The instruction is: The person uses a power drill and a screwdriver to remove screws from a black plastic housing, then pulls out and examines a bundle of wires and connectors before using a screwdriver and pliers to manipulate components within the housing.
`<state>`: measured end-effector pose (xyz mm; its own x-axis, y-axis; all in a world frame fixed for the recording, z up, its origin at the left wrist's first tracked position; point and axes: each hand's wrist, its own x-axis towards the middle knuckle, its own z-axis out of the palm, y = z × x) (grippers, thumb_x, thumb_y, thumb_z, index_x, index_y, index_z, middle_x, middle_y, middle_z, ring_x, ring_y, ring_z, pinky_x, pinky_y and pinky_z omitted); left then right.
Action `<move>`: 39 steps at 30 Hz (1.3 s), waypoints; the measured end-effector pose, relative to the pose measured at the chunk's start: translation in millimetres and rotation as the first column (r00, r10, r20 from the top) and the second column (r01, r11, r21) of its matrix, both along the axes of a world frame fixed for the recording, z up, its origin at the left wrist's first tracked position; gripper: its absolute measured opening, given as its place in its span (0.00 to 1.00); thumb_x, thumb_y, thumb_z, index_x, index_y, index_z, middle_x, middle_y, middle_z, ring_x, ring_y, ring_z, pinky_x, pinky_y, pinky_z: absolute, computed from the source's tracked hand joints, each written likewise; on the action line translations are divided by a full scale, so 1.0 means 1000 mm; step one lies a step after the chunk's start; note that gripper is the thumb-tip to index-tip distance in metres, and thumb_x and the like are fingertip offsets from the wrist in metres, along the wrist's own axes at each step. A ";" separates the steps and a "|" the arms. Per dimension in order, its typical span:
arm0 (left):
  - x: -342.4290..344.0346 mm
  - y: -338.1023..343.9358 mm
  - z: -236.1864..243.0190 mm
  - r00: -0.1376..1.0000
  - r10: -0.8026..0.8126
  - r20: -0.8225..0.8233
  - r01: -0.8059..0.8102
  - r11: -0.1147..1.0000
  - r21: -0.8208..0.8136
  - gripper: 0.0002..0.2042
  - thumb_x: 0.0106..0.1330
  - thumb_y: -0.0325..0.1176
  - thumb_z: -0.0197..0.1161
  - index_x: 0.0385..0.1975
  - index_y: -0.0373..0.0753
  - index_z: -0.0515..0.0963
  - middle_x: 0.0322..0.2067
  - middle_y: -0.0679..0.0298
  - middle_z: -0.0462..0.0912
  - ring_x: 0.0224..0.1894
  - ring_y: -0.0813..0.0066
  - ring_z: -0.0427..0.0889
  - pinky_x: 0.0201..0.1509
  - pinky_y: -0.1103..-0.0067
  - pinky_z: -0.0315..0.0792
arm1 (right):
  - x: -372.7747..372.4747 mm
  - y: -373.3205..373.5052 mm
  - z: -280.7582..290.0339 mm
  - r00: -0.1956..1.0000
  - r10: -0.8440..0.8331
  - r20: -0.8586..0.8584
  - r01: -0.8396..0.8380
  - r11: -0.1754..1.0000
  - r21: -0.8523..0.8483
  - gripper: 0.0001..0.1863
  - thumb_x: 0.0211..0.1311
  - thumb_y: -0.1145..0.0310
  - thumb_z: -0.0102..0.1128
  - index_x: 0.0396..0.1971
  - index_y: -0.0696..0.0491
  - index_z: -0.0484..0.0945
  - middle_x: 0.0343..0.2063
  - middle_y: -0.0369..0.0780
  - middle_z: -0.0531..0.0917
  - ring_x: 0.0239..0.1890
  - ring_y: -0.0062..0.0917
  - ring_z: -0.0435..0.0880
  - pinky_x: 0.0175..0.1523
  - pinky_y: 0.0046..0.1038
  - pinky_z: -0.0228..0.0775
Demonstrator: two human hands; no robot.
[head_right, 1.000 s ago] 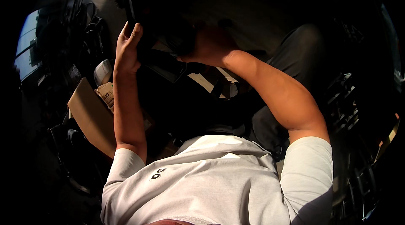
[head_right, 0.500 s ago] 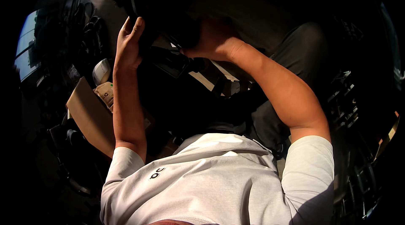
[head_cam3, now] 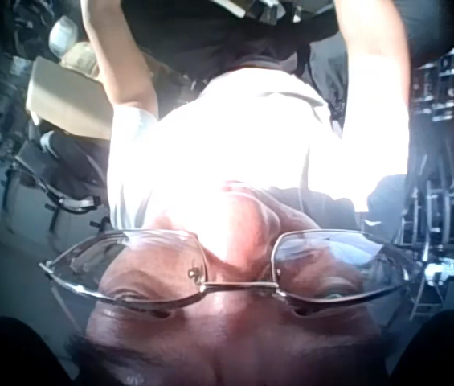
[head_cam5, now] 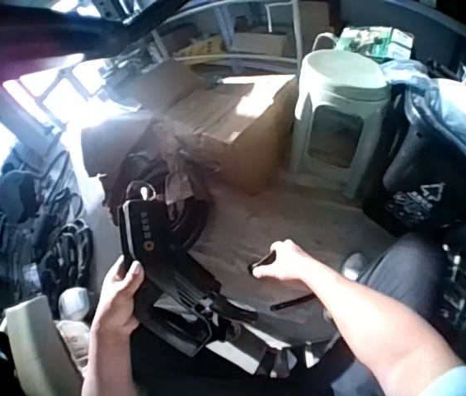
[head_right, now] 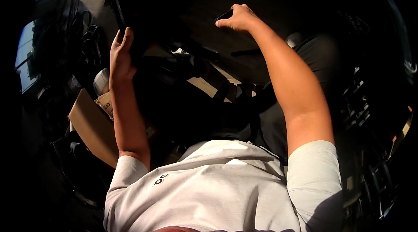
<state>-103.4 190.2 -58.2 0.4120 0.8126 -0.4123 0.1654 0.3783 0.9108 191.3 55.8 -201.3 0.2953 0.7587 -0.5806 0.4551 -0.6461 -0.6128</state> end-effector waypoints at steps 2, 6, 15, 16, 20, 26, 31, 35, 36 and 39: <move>-0.001 0.000 0.001 0.999 0.027 -0.026 -0.028 1.000 -0.005 0.46 0.68 0.39 0.68 0.72 0.24 0.42 0.43 0.61 0.81 0.47 0.77 0.80 0.54 0.78 0.75 | 0.000 -0.003 -0.032 0.994 0.062 0.088 -0.047 0.986 -0.161 0.47 0.42 0.46 0.75 0.59 0.62 0.71 0.62 0.51 0.72 0.65 0.44 0.70 0.66 0.38 0.67; 0.000 -0.004 0.008 0.999 0.013 -0.033 -0.011 0.999 0.044 0.09 0.73 0.39 0.60 0.39 0.39 0.74 0.30 0.71 0.77 0.32 0.83 0.78 0.39 0.81 0.78 | -0.003 -0.030 -0.113 0.978 0.033 0.204 0.035 0.946 -0.321 0.46 0.43 0.55 0.74 0.62 0.60 0.66 0.64 0.47 0.68 0.67 0.40 0.64 0.68 0.41 0.65; -0.002 -0.003 0.009 0.978 0.111 -0.178 -0.099 0.992 0.077 0.09 0.72 0.38 0.62 0.34 0.43 0.70 0.25 0.78 0.65 0.28 0.89 0.65 0.37 0.86 0.68 | 0.027 -0.031 -0.179 0.941 0.148 0.305 0.024 0.869 -0.494 0.38 0.50 0.60 0.75 0.61 0.55 0.68 0.63 0.41 0.69 0.68 0.36 0.64 0.68 0.39 0.65; 0.000 -0.002 0.010 0.980 0.097 -0.173 -0.087 0.994 0.069 0.09 0.72 0.37 0.62 0.35 0.43 0.70 0.26 0.78 0.65 0.29 0.89 0.65 0.37 0.87 0.67 | 0.027 -0.031 -0.185 0.942 0.146 0.301 0.023 0.869 -0.494 0.39 0.51 0.61 0.75 0.61 0.55 0.67 0.63 0.41 0.68 0.68 0.36 0.63 0.69 0.40 0.64; 0.007 -0.003 0.012 0.986 0.094 -0.135 -0.087 0.995 0.055 0.08 0.72 0.37 0.63 0.37 0.42 0.72 0.27 0.78 0.69 0.30 0.90 0.68 0.37 0.87 0.68 | 0.030 -0.018 -0.178 0.955 0.016 0.298 0.126 0.883 -0.452 0.41 0.53 0.64 0.74 0.65 0.56 0.61 0.65 0.42 0.66 0.69 0.37 0.61 0.70 0.43 0.62; 0.019 -0.008 0.012 0.974 0.178 -0.138 -0.175 0.984 0.033 0.10 0.72 0.39 0.62 0.36 0.41 0.72 0.24 0.76 0.70 0.26 0.88 0.70 0.32 0.86 0.71 | -0.013 0.007 -0.105 0.981 -0.189 -0.037 0.186 0.979 -0.077 0.37 0.56 0.59 0.62 0.63 0.63 0.67 0.59 0.52 0.76 0.63 0.41 0.73 0.68 0.34 0.64; 0.010 -0.011 0.027 0.995 0.093 0.018 -0.094 0.995 0.018 0.12 0.71 0.38 0.63 0.44 0.37 0.74 0.30 0.72 0.76 0.31 0.86 0.74 0.35 0.86 0.73 | -0.076 -0.022 0.040 0.694 0.387 -0.607 -0.356 0.918 0.177 0.45 0.57 0.51 0.70 0.70 0.55 0.60 0.65 0.49 0.70 0.70 0.27 0.64 0.71 0.33 0.56; 0.009 -0.032 0.041 0.993 0.042 0.113 -0.053 0.994 0.092 0.17 0.69 0.35 0.66 0.53 0.35 0.73 0.40 0.70 0.79 0.43 0.84 0.75 0.51 0.83 0.70 | -0.119 -0.038 0.033 0.888 0.095 -0.451 0.007 0.976 0.218 0.19 0.58 0.57 0.68 0.25 0.56 0.72 0.21 0.35 0.75 0.29 0.18 0.75 0.36 0.27 0.69; 0.009 -0.044 0.050 0.990 0.052 0.133 -0.071 0.987 0.144 0.19 0.69 0.35 0.66 0.55 0.35 0.72 0.42 0.69 0.79 0.45 0.83 0.75 0.52 0.83 0.70 | -0.131 -0.044 0.028 0.890 0.080 -0.449 0.090 0.934 0.345 0.21 0.59 0.57 0.66 0.18 0.54 0.67 0.15 0.31 0.70 0.21 0.14 0.70 0.28 0.25 0.66; 0.001 -0.075 0.096 0.987 -0.056 0.148 0.004 0.943 0.334 0.33 0.66 0.40 0.69 0.66 0.34 0.63 0.51 0.64 0.76 0.51 0.80 0.74 0.57 0.82 0.68 | -0.134 -0.054 0.068 0.920 0.246 -0.306 -0.098 0.898 0.429 0.22 0.62 0.59 0.60 0.15 0.57 0.65 0.09 0.34 0.66 0.15 0.14 0.66 0.23 0.24 0.63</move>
<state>-102.2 114.7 37.9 0.4753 0.8783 -0.0517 0.0208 0.0475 0.9987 57.1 1.5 -133.5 -0.0230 0.9657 -0.2586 0.2489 -0.2450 -0.9370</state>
